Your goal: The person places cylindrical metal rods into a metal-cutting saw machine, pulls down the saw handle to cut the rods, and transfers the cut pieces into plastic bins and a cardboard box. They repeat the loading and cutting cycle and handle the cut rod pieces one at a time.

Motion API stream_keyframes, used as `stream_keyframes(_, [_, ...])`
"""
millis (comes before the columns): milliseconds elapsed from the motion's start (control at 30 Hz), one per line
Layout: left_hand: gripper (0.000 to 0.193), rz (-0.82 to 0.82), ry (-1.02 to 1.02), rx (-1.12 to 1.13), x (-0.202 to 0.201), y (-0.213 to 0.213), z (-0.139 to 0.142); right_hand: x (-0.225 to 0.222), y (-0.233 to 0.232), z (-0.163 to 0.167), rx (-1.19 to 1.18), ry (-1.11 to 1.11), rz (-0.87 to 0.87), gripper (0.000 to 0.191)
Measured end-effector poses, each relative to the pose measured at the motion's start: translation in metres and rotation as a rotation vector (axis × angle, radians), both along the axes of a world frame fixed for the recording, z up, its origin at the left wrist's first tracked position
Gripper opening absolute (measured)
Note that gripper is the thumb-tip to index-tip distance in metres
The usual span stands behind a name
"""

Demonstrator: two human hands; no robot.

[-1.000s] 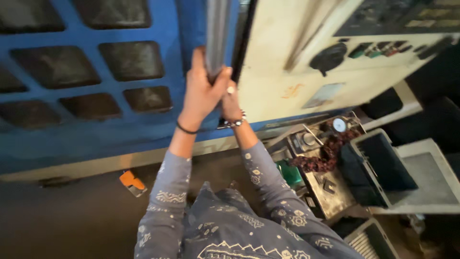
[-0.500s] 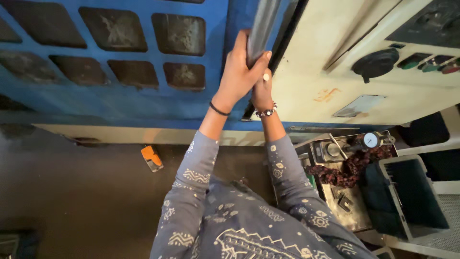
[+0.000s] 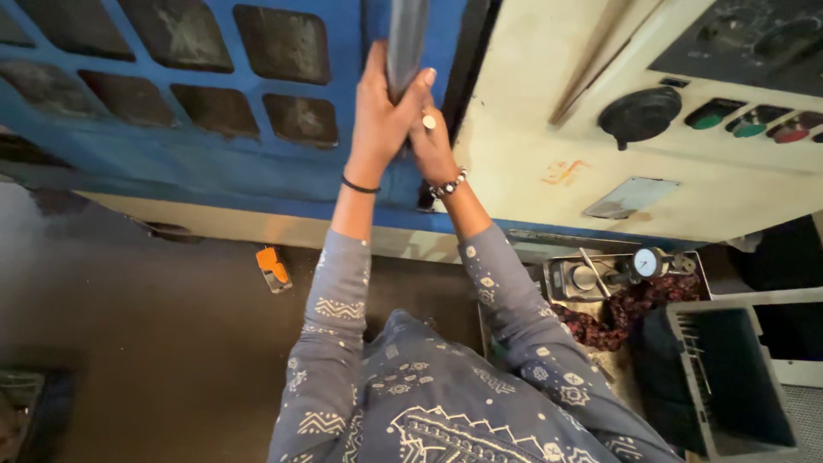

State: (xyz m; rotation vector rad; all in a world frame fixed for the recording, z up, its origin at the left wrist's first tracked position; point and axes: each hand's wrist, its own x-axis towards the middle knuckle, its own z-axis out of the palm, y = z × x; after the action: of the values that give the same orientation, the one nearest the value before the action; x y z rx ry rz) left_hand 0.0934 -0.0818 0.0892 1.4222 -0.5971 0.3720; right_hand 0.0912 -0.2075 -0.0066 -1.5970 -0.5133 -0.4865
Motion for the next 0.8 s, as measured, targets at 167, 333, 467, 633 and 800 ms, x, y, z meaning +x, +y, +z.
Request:
stream_keyframes(167, [0.032, -0.058, -0.005, -0.08, 0.007, 0.003, -0.005, 0.004, 0.01, 0.012, -0.047, -0.005, -0.013, 0.052])
stream_keyframes(333, [0.032, -0.025, -0.097, -0.088, 0.017, 0.009, -0.014, 0.005, 0.02, 0.029, -0.102, -0.074, -0.019, 0.048])
stream_keyframes(467, [0.026, 0.011, -0.068, -0.039, 0.026, 0.019, -0.025, 0.001, 0.025, 0.041, -0.189, -0.122, -0.064, 0.042])
stream_keyframes(633, [0.027, 0.034, -0.129, -0.042, 0.037, 0.028, -0.032, -0.001, 0.029, 0.056, -0.315, -0.111, -0.116, 0.047])
stream_keyframes(800, [0.028, -0.021, -0.075, -0.103, 0.032, 0.03, -0.031, -0.002, 0.03, 0.06, -0.38, -0.152, -0.139, 0.045])
